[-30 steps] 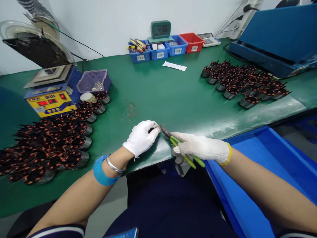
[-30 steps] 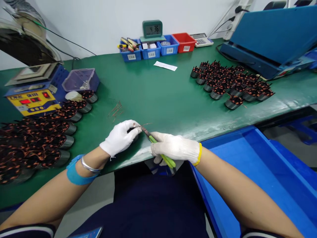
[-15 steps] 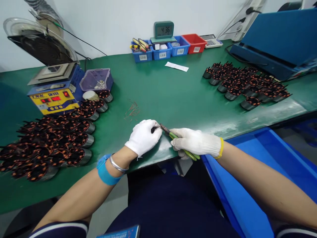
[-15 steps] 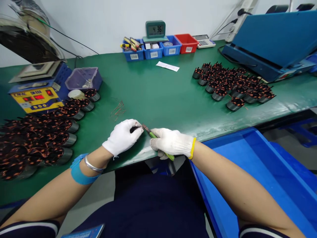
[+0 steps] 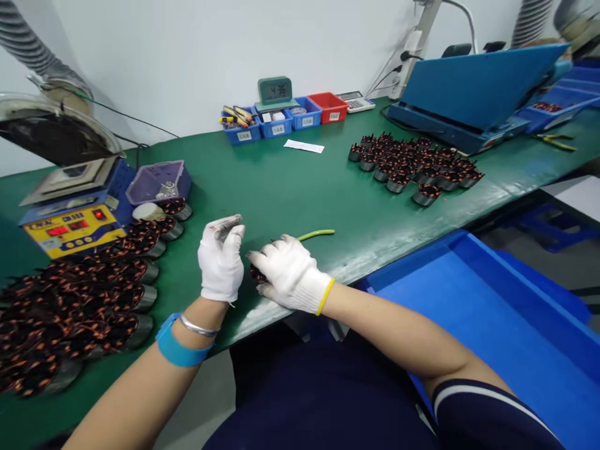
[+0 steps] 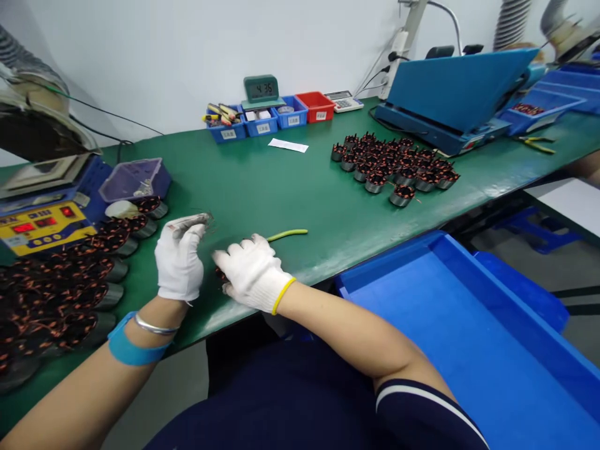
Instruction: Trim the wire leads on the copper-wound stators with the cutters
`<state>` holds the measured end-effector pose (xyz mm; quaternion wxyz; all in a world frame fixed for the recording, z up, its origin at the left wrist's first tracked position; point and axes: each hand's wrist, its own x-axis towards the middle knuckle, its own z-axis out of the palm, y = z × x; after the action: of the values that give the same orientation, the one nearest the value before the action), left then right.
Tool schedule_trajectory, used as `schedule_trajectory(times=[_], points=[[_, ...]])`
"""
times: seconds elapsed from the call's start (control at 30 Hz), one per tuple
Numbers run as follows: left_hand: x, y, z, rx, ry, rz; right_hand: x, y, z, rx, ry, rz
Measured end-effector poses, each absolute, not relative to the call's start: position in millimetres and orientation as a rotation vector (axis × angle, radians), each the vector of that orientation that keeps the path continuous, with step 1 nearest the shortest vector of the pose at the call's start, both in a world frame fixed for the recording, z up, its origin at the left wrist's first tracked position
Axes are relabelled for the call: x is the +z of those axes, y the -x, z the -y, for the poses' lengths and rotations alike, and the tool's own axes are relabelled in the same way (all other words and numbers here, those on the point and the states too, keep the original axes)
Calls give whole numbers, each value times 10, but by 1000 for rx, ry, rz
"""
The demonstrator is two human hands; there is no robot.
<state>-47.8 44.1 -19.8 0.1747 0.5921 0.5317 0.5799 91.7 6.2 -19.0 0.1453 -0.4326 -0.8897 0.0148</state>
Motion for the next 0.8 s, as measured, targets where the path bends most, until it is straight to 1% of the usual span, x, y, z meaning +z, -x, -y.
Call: schedule_trajectory(times=[0.07, 0.13, 0.2, 0.33, 0.4, 0.43, 0.47, 0.5, 0.53, 0.57, 0.63, 0.7, 0.77, 0.8], points=[[-218, 488, -459, 1676, -1681, -1487, -187, -998, -80, 58, 1239, 2530], [-256, 490, -467, 1682, -1693, -1452, -169, -1273, -116, 43, 1303, 2414], [-306, 479, -444, 1635, -1726, -1416, -146, -1685, -173, -6, 1534, 2239], [-381, 415, -337, 1432, -1837, -1399, -122, -2362, -345, -140, 2157, 1946], [-389, 383, -322, 1369, -1909, -1401, -150, -2404, -361, -370, 2258, 1779], [-384, 373, -330, 1338, -1927, -1421, -180, -2351, -325, -364, 2228, 1760], [-371, 371, -345, 1322, -1944, -1438, -223, -2261, -261, -263, 2215, 1778], [-351, 375, -361, 1313, -1963, -1464, -277, -2148, -175, -57, 2161, 1876], [-323, 388, -371, 1291, -1997, -1499, -338, -2026, -80, 164, 2038, 2022], [-287, 409, -369, 1252, -2044, -1544, -402, -1906, 10, 285, 1910, 2149], [-201, 491, -303, 1132, -2159, -1660, -512, -1717, 139, 388, 1722, 2322], [-113, 648, -137, 1043, -2257, -1800, -572, -1647, 180, 377, 1697, 2341], [-60, 900, 110, 1115, -2296, -1977, -578, -1713, 160, 440, 1746, 2272], [-56, 1055, 246, 1159, -2271, -2150, -568, -1789, 141, 491, 1775, 2233]])
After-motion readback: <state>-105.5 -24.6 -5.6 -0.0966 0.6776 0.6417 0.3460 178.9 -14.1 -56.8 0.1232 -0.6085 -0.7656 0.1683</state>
